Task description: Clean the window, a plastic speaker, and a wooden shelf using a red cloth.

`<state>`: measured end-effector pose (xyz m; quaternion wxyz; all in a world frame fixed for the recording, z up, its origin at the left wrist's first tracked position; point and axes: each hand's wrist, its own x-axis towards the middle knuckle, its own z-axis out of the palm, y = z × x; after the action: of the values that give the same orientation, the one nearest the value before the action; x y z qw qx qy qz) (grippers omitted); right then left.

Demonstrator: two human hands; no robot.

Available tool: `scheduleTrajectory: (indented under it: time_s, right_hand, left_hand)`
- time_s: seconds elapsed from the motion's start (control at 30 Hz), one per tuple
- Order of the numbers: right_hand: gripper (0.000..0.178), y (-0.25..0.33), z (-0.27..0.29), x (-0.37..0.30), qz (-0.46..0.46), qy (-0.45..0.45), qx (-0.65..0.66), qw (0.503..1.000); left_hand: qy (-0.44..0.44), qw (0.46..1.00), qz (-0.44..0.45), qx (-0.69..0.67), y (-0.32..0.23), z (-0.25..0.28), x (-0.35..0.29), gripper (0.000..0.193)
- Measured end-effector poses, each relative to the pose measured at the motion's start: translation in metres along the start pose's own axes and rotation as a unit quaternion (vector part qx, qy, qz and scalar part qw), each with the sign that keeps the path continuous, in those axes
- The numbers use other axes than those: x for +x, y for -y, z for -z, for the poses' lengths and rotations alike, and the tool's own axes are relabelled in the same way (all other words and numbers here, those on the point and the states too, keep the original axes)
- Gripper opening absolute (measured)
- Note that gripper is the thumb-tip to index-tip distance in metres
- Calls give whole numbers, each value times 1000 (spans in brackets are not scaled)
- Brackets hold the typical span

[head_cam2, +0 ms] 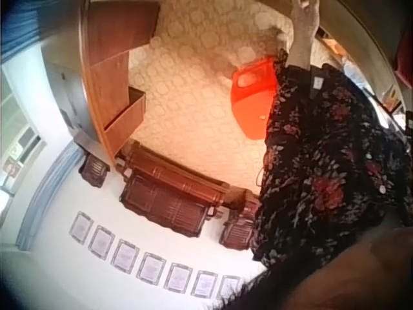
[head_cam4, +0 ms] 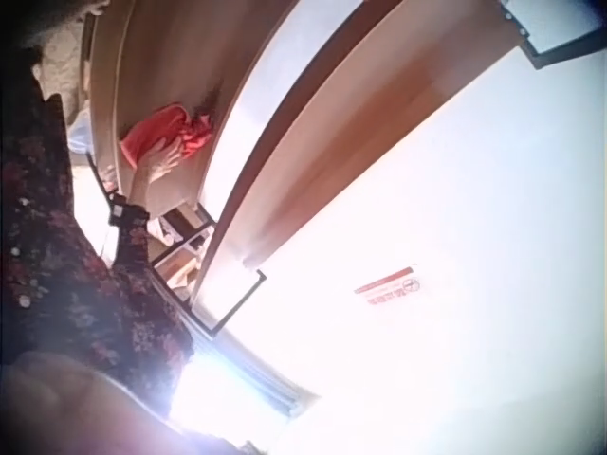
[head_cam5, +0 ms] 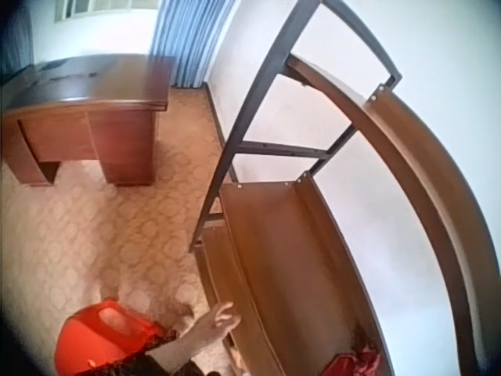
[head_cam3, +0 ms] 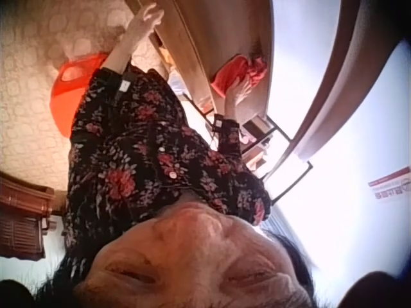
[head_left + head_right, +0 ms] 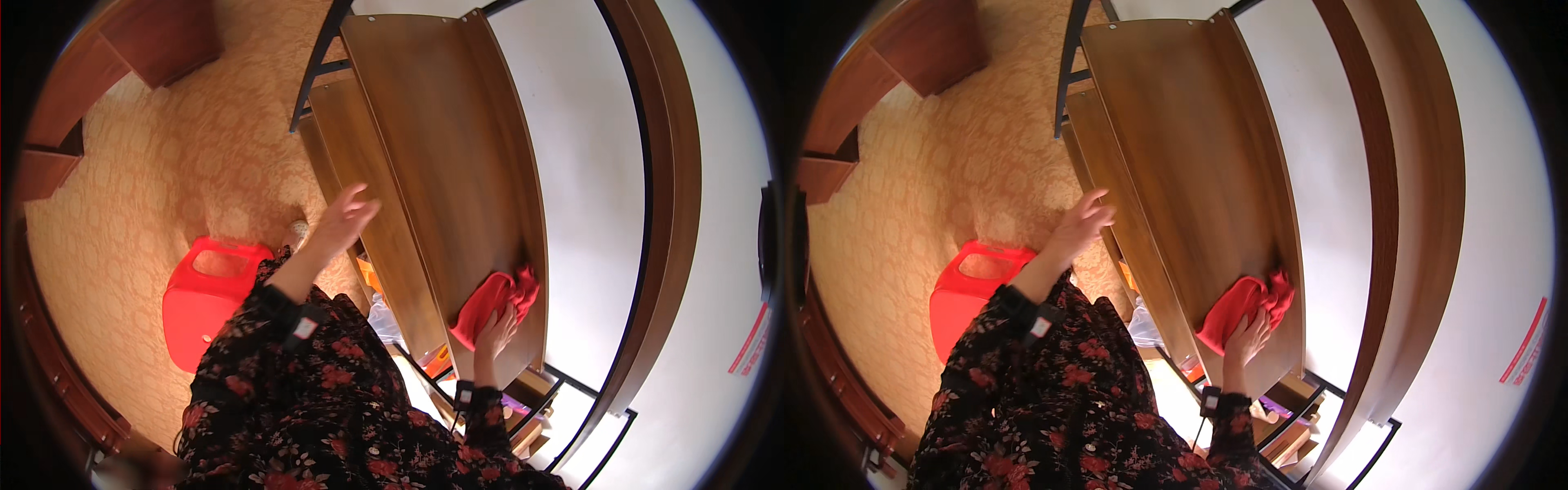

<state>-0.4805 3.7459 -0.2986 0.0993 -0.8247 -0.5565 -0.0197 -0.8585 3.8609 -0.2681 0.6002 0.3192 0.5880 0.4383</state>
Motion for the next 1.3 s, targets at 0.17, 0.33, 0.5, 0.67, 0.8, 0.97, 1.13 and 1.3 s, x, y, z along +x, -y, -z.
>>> scheduleTrajectory:
  time_s: [0.17,0.33,0.5,0.67,0.8,0.97,1.13,1.3]
  right_hand:
    - [46,63,-4,26,47,30,34,998]
    - [44,173,-9,121,156,-10,60,986]
    - [46,283,-4,215,176,-1,61,983]
    - [47,378,2,286,207,-16,61,976]
    - [48,449,17,282,253,10,73,965]
    - [45,478,5,241,424,-118,116,890]
    - [40,418,13,206,476,-96,206,850]
    - [43,293,11,184,339,-47,127,931]
  left_hand:
    - [-9,991,-85,105,4,-45,46,60]
    - [43,941,-215,260,-8,-44,30,66]
    - [66,934,-155,315,-22,-45,20,65]
    - [34,938,-149,311,-14,-58,15,54]
    - [43,933,-128,335,-10,-50,3,52]
    - [73,899,-129,412,-19,-52,15,44]
    - [65,862,-254,434,-1,-44,32,30]
    - [30,901,-183,392,-14,-49,31,54]
